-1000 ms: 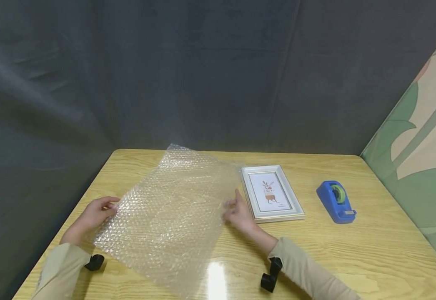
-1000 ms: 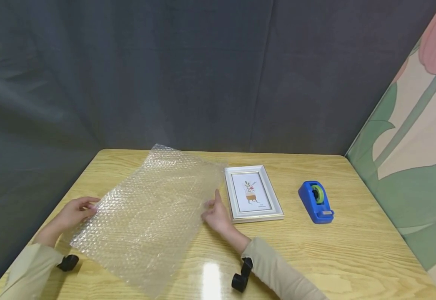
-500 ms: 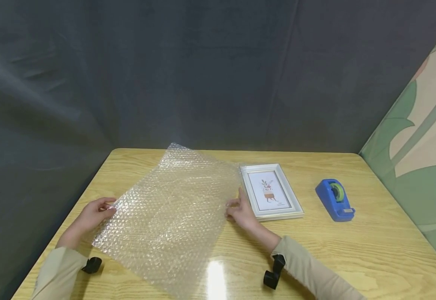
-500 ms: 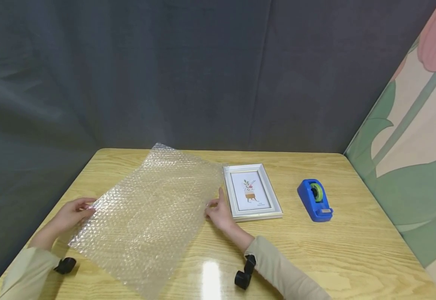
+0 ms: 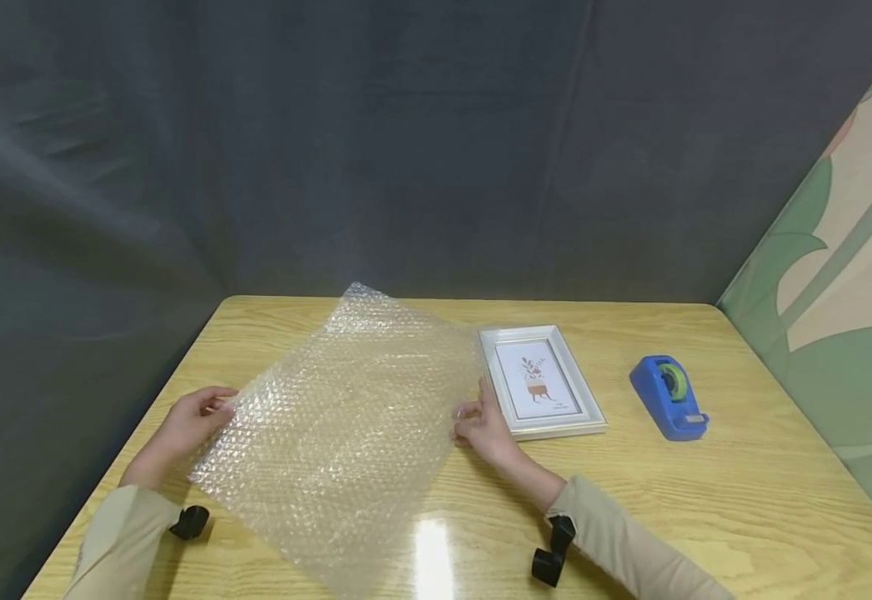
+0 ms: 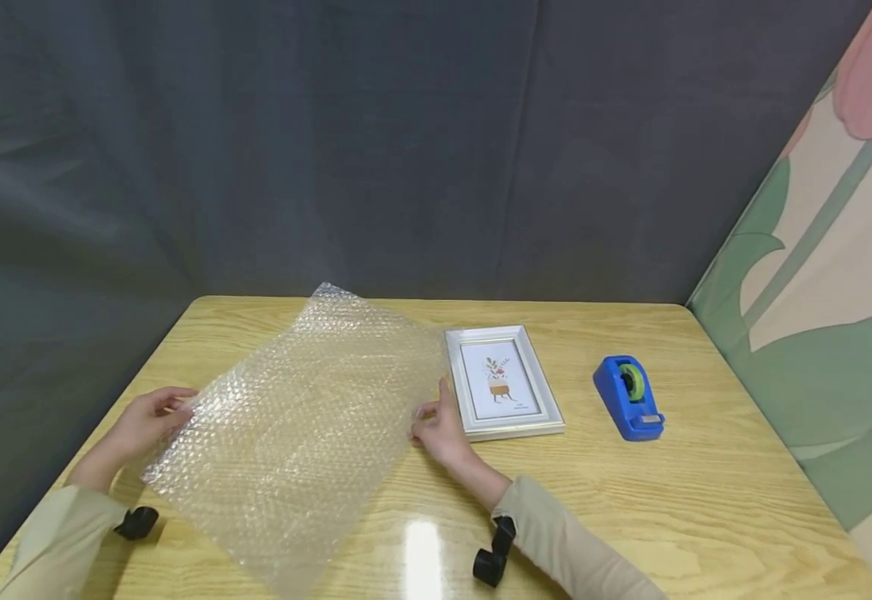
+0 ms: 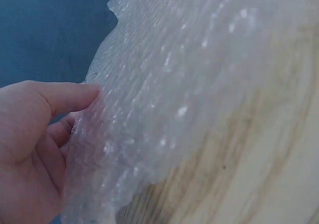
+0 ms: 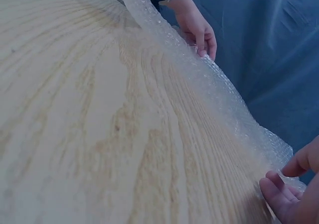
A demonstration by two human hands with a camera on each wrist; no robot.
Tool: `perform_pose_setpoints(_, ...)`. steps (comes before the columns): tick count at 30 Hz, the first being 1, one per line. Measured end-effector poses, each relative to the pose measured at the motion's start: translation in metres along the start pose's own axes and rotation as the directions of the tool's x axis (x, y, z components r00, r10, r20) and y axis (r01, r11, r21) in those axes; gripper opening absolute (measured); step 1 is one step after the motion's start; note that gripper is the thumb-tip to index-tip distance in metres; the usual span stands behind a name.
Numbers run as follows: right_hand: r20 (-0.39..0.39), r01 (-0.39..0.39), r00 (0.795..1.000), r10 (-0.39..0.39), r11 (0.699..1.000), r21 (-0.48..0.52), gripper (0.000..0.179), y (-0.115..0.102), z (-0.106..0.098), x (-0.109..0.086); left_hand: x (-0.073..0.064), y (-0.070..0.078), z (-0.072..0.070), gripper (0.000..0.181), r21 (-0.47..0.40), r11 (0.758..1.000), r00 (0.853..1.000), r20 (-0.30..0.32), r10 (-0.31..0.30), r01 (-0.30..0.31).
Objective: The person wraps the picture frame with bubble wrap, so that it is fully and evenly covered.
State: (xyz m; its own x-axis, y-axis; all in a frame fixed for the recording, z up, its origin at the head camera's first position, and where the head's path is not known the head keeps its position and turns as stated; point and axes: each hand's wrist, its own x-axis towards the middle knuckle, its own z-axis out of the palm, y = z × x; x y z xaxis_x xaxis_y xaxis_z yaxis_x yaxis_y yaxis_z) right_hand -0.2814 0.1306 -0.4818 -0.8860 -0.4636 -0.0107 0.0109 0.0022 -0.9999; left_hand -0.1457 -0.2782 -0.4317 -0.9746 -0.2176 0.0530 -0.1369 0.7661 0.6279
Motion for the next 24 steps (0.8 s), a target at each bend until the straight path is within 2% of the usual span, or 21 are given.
perform_pose_setpoints(4,0.001,0.000,1.000,0.000,1.000,-0.009,0.089,0.002,0.000,0.000,0.000,0.000,0.001,0.036,-0.002,1.000,1.000,-0.008,0.000,0.000)
perform_pose_setpoints(13,-0.010,-0.021,1.000,0.021,1.000,-0.013,0.089,0.003,-0.003,0.002,0.001,0.003,0.004,0.034,0.006,0.999,0.998,-0.011,-0.054,0.054)
perform_pose_setpoints(17,0.009,-0.033,0.999,0.033,0.998,-0.061,0.089,0.000,-0.010,0.000,0.002,0.007,0.003,0.040,0.069,0.995,0.998,0.000,-0.069,0.069)
perform_pose_setpoints(20,0.041,-0.020,0.999,0.025,0.993,-0.114,0.084,-0.006,-0.021,-0.003,0.006,0.019,0.003,0.051,0.152,0.984,0.996,-0.002,-0.093,0.092)
perform_pose_setpoints(22,0.075,0.003,0.997,0.008,0.989,-0.148,0.080,-0.011,-0.030,-0.004,0.011,0.033,0.004,0.057,0.194,0.975,0.994,-0.011,-0.105,0.105)
perform_pose_setpoints(24,0.116,0.032,0.993,-0.010,0.981,-0.190,0.076,-0.016,-0.041,-0.005,0.017,0.053,0.009,0.058,0.218,0.971,0.995,-0.031,-0.092,0.096)
